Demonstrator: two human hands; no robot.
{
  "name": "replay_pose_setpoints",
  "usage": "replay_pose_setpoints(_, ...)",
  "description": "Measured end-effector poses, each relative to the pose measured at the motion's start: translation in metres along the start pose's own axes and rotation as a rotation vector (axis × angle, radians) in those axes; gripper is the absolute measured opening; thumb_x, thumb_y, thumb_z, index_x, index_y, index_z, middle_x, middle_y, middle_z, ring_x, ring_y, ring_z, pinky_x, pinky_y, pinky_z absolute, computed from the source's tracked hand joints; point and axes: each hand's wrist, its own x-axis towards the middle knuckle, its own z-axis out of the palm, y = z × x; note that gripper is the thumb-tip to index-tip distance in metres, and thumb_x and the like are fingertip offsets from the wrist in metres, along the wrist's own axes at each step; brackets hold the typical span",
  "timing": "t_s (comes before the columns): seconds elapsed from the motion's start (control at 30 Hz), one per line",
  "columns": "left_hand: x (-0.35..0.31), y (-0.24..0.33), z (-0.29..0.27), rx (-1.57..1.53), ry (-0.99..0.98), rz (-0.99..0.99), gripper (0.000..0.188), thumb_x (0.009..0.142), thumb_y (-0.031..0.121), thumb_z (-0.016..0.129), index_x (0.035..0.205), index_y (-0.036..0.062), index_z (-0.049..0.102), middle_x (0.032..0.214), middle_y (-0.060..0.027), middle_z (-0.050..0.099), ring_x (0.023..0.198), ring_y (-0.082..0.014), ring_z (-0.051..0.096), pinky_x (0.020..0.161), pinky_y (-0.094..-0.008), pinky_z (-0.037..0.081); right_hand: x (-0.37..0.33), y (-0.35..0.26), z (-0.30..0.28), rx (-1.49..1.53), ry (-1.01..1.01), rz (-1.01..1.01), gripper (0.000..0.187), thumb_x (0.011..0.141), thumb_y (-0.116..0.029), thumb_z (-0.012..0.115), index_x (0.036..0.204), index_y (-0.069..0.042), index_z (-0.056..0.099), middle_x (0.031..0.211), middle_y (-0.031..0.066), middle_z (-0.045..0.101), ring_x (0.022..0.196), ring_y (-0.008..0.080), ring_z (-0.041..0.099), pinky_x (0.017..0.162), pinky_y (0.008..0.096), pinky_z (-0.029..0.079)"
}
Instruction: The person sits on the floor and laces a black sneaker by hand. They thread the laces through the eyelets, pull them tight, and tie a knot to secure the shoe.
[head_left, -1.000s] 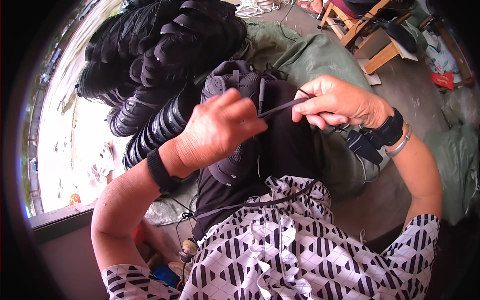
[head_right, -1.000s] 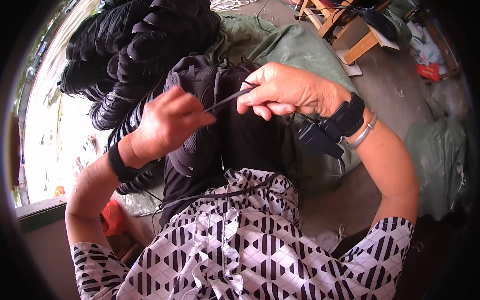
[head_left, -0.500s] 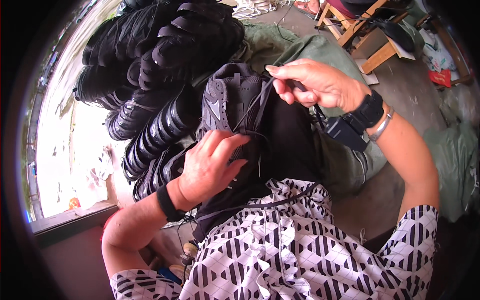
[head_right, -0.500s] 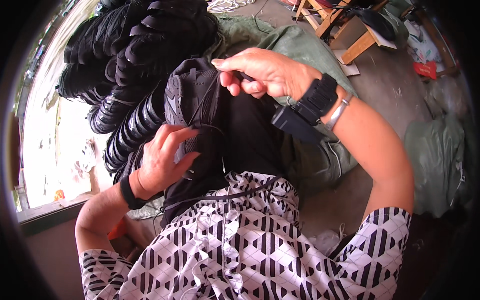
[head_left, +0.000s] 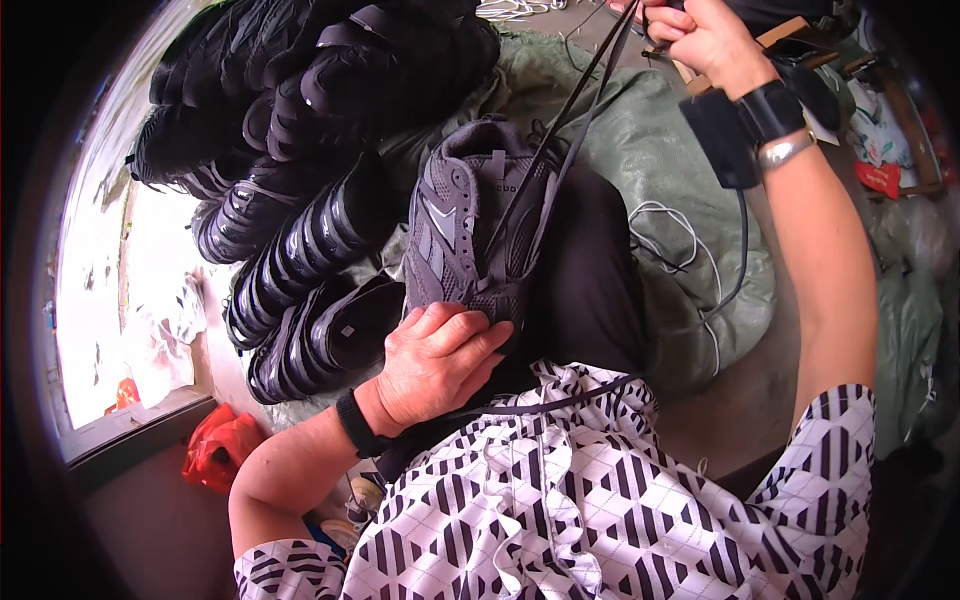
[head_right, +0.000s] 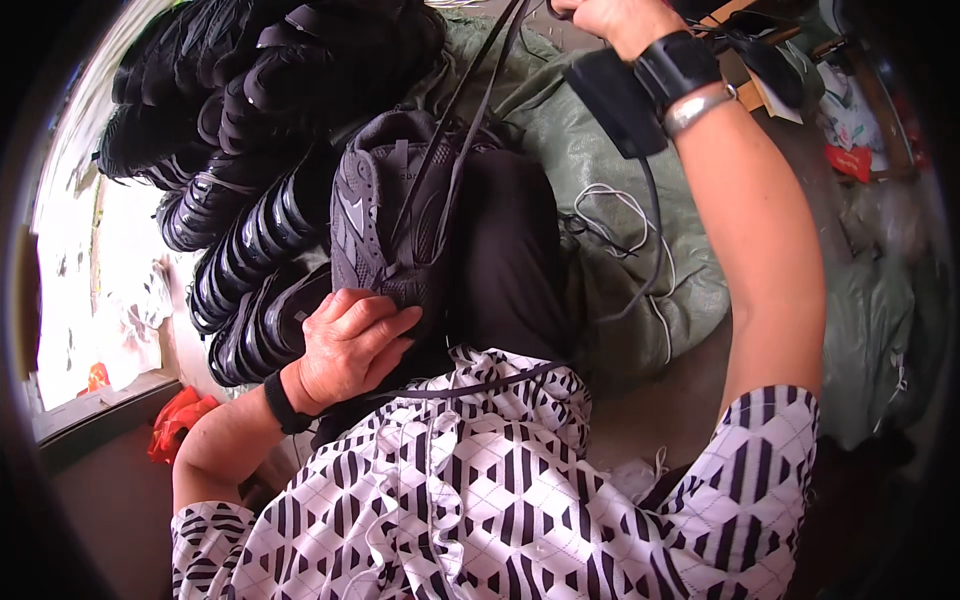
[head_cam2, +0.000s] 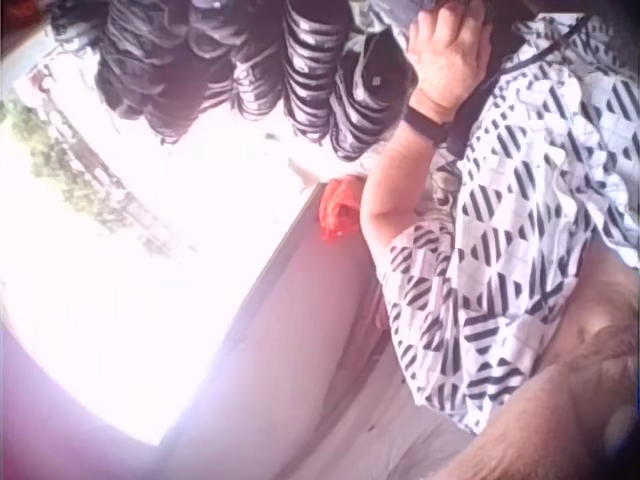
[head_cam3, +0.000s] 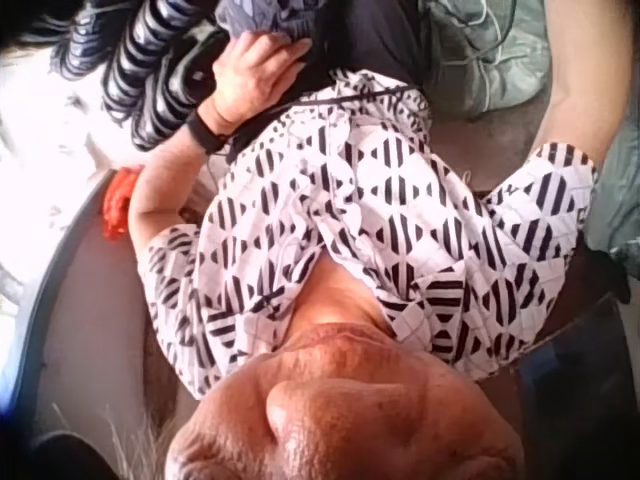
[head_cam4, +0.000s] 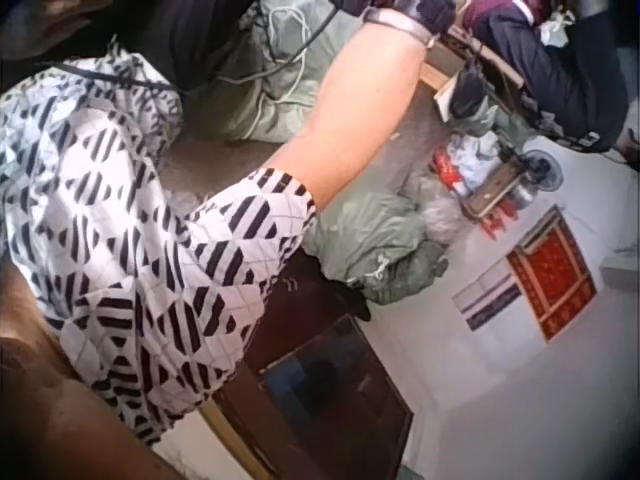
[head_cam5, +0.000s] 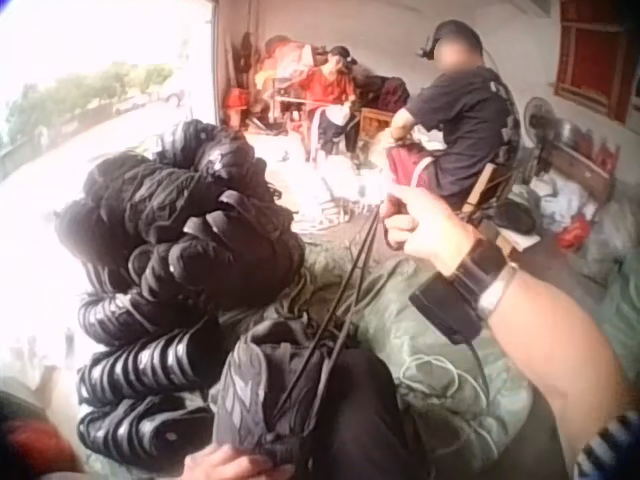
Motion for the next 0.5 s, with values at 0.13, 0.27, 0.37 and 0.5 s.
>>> replay_pose_setpoints(0.13,-0.004,-0.011,-0.003,-0.21,0.079,-0.051,0.032,0.067,0.001,0.073,0.098,0.009,0.071,0.093,-0.0036,0.061,0.083,-0.0216,0.061,0.069,-0.0323,0.051,-0.044,0.004,0.018,-0.355,-0.1,0.089,0.017,0.096,-0.025,0.058,0.088,-0.01,0.058,0.067,0.001,0.056,0.039,0.0059,0.033,0.04,0.021,0.026)
replay_pose_setpoints(0.27,-0.005,-0.012,-0.01,-0.361,0.259,-0.394,0.027,0.078,-0.002,0.07,0.104,0.0036,0.067,0.093,-0.0071,0.058,0.078,-0.0196,0.059,0.069,-0.0287,0.051,-0.091,0.03,0.044,-0.667,-0.279,0.229,0.024,0.092,-0.025,0.062,0.093,-0.001,0.065,0.062,0.0012,0.057,0.041,0.0021,0.04,0.036,0.0185,0.03)
replay_pose_setpoints(0.37,0.003,-0.009,-0.014,-0.351,0.113,-0.547,0.022,0.078,0.006,0.075,0.097,0.0038,0.064,0.093,-0.0082,0.056,0.073,-0.0182,0.059,0.064,-0.03,0.052,-0.125,0.066,0.05,-0.962,-0.397,0.289,0.024,0.092,-0.025,0.063,0.084,-0.003,0.066,0.057,-0.0012,0.057,0.041,0.0016,0.041,0.039,0.019,0.033)
replay_pose_setpoints(0.5,0.014,-0.014,-0.018,-0.53,0.08,-0.703,0.017,0.083,0.011,0.074,0.09,0.003,0.061,0.082,-0.0062,0.057,0.068,-0.0147,0.059,0.057,-0.0278,0.048,-0.156,0.121,0.055,-1.063,-0.512,0.191,0.021,0.091,-0.019,0.063,0.081,-0.001,0.066,0.059,-0.0006,0.057,0.053,0.0047,0.051,0.052,0.0223,0.041)
